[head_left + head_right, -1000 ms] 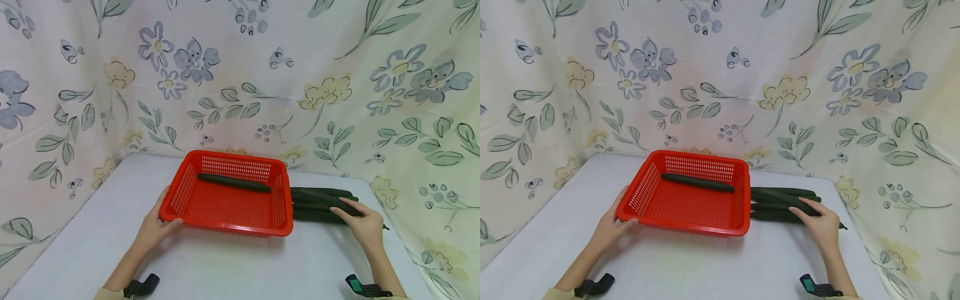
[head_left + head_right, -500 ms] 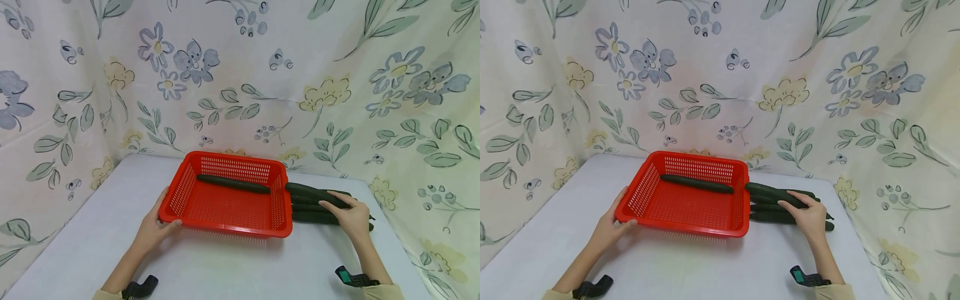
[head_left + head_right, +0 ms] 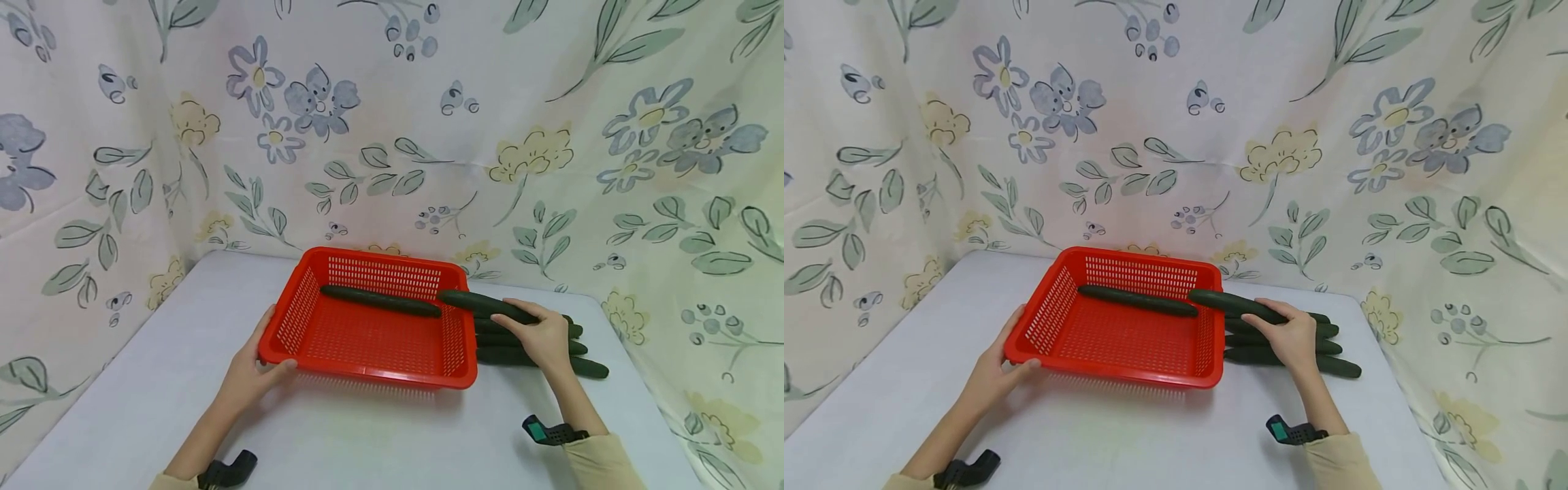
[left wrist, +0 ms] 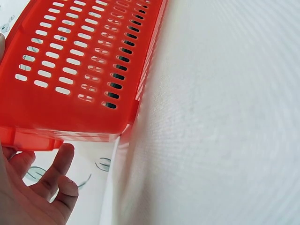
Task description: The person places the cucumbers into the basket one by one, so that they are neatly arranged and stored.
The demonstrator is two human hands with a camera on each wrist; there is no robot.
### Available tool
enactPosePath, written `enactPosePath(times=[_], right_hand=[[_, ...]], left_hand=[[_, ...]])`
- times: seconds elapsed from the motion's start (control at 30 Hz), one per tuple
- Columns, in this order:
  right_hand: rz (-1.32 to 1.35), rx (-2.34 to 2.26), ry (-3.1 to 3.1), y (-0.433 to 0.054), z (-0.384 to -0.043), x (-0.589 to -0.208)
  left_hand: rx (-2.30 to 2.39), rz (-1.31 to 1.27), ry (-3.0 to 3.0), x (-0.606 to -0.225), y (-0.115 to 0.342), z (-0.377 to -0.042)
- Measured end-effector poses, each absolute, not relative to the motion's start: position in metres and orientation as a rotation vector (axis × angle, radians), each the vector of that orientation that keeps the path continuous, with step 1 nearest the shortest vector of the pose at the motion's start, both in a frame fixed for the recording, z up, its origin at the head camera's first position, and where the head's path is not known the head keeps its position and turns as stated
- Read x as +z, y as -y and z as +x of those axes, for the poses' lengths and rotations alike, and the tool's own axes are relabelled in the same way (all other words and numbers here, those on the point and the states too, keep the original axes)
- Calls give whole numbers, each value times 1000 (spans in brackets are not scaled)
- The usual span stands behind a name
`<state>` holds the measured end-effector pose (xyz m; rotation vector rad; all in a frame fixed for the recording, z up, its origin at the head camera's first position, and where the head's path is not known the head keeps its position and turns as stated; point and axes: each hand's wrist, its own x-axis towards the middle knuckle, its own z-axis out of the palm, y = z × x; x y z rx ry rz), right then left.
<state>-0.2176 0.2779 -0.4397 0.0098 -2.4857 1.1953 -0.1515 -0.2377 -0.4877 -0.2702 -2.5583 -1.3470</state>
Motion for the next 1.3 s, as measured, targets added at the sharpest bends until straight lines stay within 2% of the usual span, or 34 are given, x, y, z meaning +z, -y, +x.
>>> enactPosePath(times=[0.57, 1.3], right_hand=[[252, 1130, 2476, -248, -253, -419], [293, 1268, 2484, -193, -285, -380]], left_hand=[[-1353, -282, 2556, -488, 238, -154], [-1366, -276, 2568, -485, 239, -153]])
